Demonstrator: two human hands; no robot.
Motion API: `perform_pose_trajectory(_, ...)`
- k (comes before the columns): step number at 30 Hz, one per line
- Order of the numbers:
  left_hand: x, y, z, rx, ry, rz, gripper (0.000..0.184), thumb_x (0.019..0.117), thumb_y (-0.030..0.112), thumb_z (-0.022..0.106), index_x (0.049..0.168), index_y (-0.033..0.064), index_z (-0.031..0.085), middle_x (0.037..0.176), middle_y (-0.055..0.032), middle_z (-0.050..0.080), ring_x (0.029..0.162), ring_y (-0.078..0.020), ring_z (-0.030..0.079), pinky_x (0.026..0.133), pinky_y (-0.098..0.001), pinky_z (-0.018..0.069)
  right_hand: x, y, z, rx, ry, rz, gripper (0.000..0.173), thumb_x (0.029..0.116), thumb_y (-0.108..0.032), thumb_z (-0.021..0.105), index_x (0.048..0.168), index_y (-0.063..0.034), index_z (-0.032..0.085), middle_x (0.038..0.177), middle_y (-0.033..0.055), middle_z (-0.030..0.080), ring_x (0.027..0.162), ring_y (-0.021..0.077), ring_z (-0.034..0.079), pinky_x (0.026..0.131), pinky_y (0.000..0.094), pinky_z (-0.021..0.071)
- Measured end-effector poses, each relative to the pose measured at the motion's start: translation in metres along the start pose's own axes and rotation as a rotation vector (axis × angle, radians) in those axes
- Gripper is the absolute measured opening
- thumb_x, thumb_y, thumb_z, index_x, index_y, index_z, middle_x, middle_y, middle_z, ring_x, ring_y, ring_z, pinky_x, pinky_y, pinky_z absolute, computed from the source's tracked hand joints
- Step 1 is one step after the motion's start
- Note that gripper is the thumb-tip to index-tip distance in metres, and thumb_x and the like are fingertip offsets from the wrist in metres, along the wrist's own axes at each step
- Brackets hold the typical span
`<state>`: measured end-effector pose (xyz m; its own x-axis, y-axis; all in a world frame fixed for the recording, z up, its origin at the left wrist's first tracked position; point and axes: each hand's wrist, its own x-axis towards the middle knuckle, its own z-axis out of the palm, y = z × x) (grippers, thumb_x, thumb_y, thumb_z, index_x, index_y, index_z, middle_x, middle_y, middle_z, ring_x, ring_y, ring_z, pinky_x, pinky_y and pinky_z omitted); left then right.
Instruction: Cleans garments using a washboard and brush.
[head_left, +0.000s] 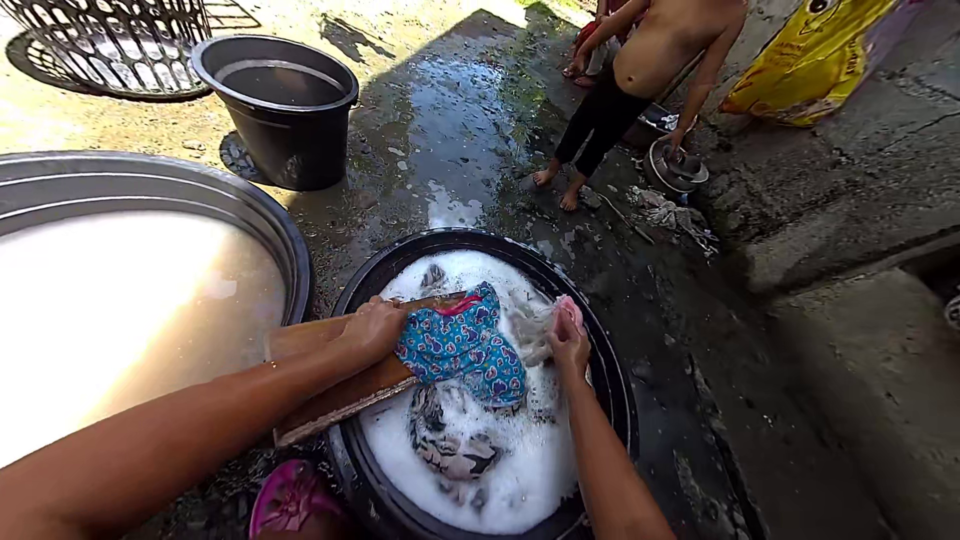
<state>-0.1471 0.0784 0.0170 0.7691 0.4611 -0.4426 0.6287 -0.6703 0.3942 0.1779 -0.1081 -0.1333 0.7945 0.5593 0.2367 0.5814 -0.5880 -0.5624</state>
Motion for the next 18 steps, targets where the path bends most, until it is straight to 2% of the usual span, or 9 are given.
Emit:
perform_pose_trajectory(2,0.015,-0.034,0.034,-0.269,0.24,0.154,0.036,0.1097,0.011,0.041,0.126,-0.011,0.065,0.135,-0.0283,0.062,0.133,-0.042,0.055,0.115,-0.0537,0.0376,-0.019,0.019,0.005,0.025,0.074,0.139,0.057,0.0896,-0.012,0.076,0.141,0.0032,0.058,0.143,0.0383,0.051,0.134,0.0533,0.049,0.112,0.0605,0.0381)
perform_pose_trajectory(3,0.012,-0.034,0.037,-0.362,0.282,0.144,0.036,0.1105,0.012,0.04,0.124,-0.0108,0.065,0.124,-0.0284,0.066,0.122,-0.0394,0.062,0.108,-0.0521,0.043,-0.032,0.02,0.011,0.103,0.071,0.225,0.051,0.0956,-0.01,0.067,0.142,0.0075,0.055,0.144,0.0375,0.05,0.137,0.0515,0.047,0.114,0.0596,0.0368)
perform_pose_trajectory(5,-0.002,-0.025,0.034,-0.435,0.25,0.028,0.038,0.113,0.018,0.035,0.128,-0.0087,0.059,0.118,-0.0282,0.065,0.114,-0.0373,0.063,0.103,-0.0513,0.0462,-0.051,0.01,0.021,0.364,0.022,0.407,0.048,0.1101,-0.018,0.044,0.146,0.0133,0.044,0.149,0.0345,0.047,0.142,0.0439,0.044,0.119,0.0542,0.0318)
perform_pose_trajectory(7,-0.013,-0.022,0.037,-0.322,0.179,-0.054,0.043,0.1137,0.021,0.03,0.132,-0.0087,0.055,0.121,-0.0313,0.063,0.119,-0.0433,0.062,0.103,-0.0572,0.0458,-0.055,-0.009,0.022,0.479,-0.075,0.298,0.048,0.1127,-0.016,0.03,0.152,0.0096,0.036,0.157,0.0268,0.04,0.148,0.0315,0.038,0.124,0.043,0.0264)
perform_pose_trajectory(9,-0.021,-0.029,0.041,-0.071,0.1,-0.035,0.045,0.1127,0.024,0.028,0.126,-0.0102,0.056,0.118,-0.0334,0.063,0.118,-0.0491,0.061,0.099,-0.062,0.0457,-0.043,-0.04,0.033,0.227,-0.011,-0.07,0.043,0.1028,-0.01,0.049,0.142,0.0047,0.057,0.149,0.0258,0.053,0.141,0.0361,0.05,0.118,0.0493,0.0384)
perform_pose_trajectory(11,-0.025,-0.031,0.046,0.105,0.026,0.017,0.053,0.1127,0.031,0.029,0.121,-0.0117,0.059,0.116,-0.0353,0.064,0.12,-0.0534,0.058,0.098,-0.0648,0.0438,-0.052,-0.098,0.032,0.161,-0.042,-0.343,0.044,0.0867,-0.01,0.07,0.13,0.0009,0.069,0.136,0.0375,0.057,0.121,0.0527,0.061,0.098,0.063,0.0503)
perform_pose_trajectory(13,-0.026,-0.027,0.048,0.19,-0.056,0.011,0.059,0.1136,0.037,0.028,0.119,-0.0117,0.061,0.118,-0.0354,0.064,0.123,-0.0543,0.057,0.099,-0.0653,0.0433,-0.089,-0.157,0.027,0.241,-0.281,-0.485,0.042,0.0852,-0.018,0.076,0.125,-0.0063,0.074,0.136,0.0345,0.059,0.116,0.0481,0.065,0.093,0.058,0.0554)
perform_pose_trajectory(15,-0.027,-0.024,0.048,0.224,-0.057,-0.018,0.056,0.1135,0.032,0.028,0.117,-0.0121,0.062,0.119,-0.0347,0.064,0.124,-0.0534,0.056,0.098,-0.0645,0.0434,-0.108,-0.193,0.022,0.227,-0.593,-0.515,0.041,0.0911,-0.023,0.073,0.13,-0.0113,0.072,0.147,0.0305,0.052,0.124,0.0447,0.062,0.1,0.0554,0.0521)
perform_pose_trajectory(18,-0.03,-0.03,0.055,0.24,0.029,-0.004,0.05,0.1122,0.027,0.032,0.11,-0.0122,0.064,0.114,-0.0336,0.067,0.121,-0.0525,0.059,0.096,-0.0634,0.0464,-0.059,-0.172,0.031,0.015,-0.675,-0.274,0.044,0.0988,-0.025,0.066,0.14,-0.0097,0.064,0.151,0.028,0.048,0.129,0.0424,0.058,0.105,0.0537,0.048)
